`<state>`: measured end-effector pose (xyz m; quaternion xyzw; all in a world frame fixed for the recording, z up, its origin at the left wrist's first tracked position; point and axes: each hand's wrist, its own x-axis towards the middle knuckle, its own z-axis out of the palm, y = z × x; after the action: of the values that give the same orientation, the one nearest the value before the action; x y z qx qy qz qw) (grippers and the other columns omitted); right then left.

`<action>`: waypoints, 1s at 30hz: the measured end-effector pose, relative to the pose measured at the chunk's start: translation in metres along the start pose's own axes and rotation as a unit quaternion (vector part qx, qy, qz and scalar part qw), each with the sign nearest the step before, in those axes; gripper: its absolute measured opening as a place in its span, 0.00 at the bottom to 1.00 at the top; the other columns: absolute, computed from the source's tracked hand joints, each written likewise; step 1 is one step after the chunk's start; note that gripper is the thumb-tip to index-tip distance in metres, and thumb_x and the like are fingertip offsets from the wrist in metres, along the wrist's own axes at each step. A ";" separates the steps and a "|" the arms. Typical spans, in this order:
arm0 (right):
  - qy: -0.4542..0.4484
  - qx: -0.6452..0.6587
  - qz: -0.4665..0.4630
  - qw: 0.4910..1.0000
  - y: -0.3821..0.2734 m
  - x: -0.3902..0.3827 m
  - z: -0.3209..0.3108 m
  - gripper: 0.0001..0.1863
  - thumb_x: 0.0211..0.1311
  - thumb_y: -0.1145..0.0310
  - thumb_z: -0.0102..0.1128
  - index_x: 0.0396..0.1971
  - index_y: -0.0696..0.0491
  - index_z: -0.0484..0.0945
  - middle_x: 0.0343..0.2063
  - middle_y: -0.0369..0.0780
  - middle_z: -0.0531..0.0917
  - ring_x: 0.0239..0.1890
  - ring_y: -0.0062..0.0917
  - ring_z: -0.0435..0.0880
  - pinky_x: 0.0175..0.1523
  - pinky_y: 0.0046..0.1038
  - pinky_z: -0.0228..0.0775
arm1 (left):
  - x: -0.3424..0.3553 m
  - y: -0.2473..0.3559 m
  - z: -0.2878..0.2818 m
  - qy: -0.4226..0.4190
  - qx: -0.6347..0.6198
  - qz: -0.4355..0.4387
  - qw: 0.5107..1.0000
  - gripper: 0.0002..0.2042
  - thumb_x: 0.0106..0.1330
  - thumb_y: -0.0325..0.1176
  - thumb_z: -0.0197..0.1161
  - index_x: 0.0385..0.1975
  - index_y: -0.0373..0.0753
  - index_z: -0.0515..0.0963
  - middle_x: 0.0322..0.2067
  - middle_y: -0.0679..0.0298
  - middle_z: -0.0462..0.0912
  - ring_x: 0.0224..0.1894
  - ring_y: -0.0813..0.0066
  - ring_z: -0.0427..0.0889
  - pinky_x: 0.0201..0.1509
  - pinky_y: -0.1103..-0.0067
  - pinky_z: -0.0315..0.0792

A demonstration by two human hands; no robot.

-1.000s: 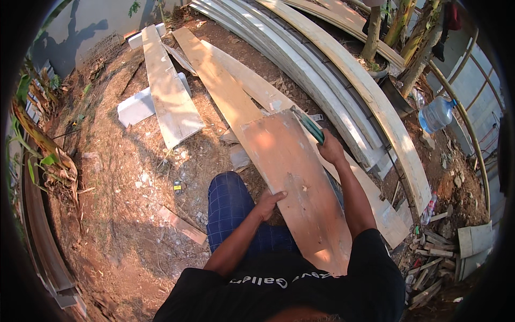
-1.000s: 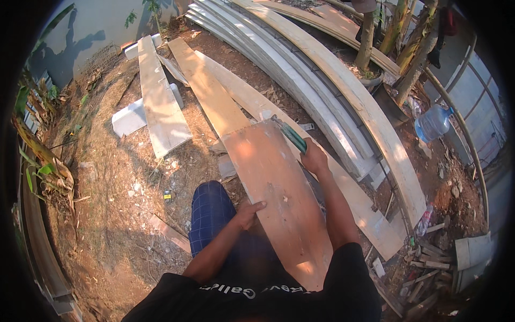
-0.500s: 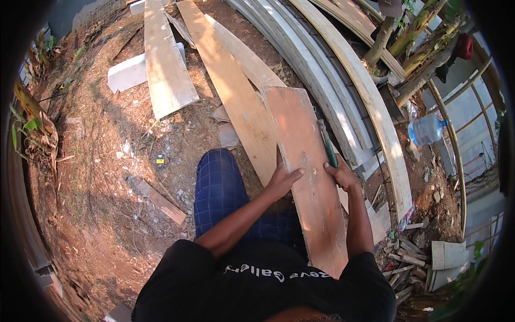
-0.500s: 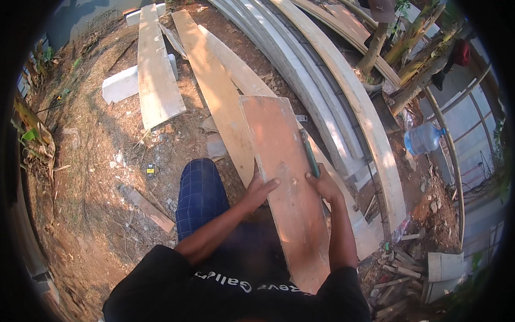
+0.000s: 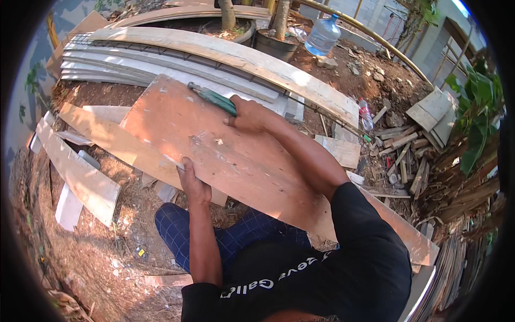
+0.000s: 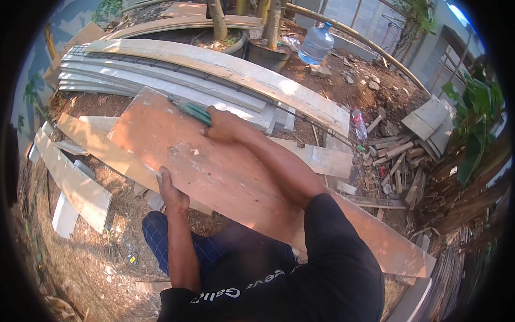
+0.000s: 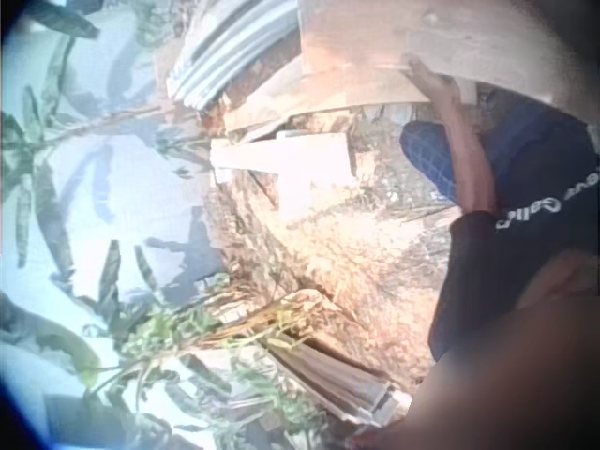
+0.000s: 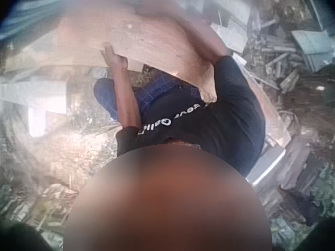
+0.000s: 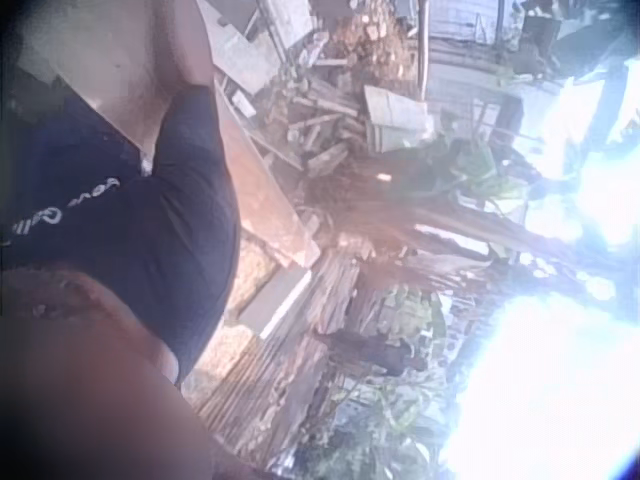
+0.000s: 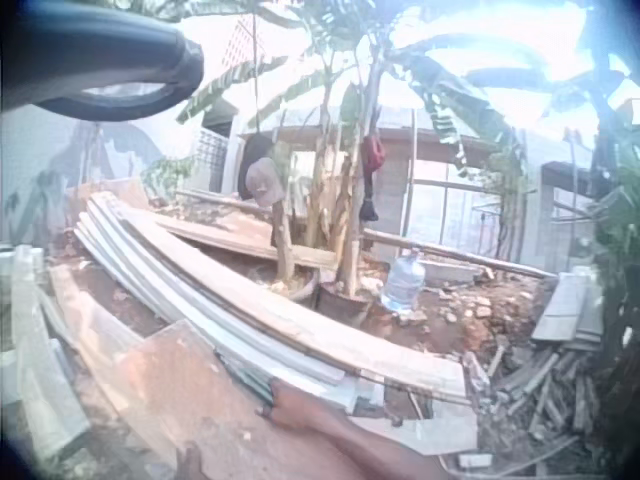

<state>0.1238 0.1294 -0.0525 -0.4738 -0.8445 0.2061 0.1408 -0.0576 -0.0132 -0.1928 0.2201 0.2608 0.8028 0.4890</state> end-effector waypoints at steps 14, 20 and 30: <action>-0.026 -0.050 -0.105 0.993 -0.051 0.001 -0.019 0.30 0.61 0.57 0.68 0.59 0.56 0.72 0.47 0.51 0.83 0.52 0.49 0.82 0.54 0.46 0.74 | 0.102 -0.090 -0.099 0.269 -0.026 -0.171 0.947 0.38 0.76 0.68 0.27 0.71 0.45 0.63 0.64 0.55 0.71 0.64 0.57 0.73 0.66 0.60 0.69; 0.100 -0.227 -0.180 0.952 -0.034 0.016 -0.036 0.19 0.63 0.73 0.57 0.54 0.50 0.71 0.50 0.45 0.82 0.47 0.48 0.83 0.46 0.46 0.78 | 0.063 -0.130 -0.104 0.229 -0.104 -0.216 0.943 0.36 0.75 0.69 0.29 0.66 0.45 0.64 0.57 0.56 0.71 0.56 0.60 0.73 0.59 0.61 0.70; 0.040 -0.392 -0.303 0.868 -0.125 0.076 0.050 0.11 0.62 0.73 0.53 0.41 0.49 0.82 0.51 0.38 0.82 0.58 0.32 0.79 0.63 0.40 0.68 | 0.059 -0.141 -0.113 0.179 -0.176 -0.200 0.947 0.35 0.73 0.71 0.32 0.56 0.43 0.67 0.45 0.59 0.70 0.44 0.63 0.72 0.47 0.64 0.70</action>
<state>-0.0298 0.1257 -0.0326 -0.2182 -0.9517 -0.2135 0.0325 -0.0567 0.0712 -0.3628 -0.0732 0.2369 0.7478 0.6159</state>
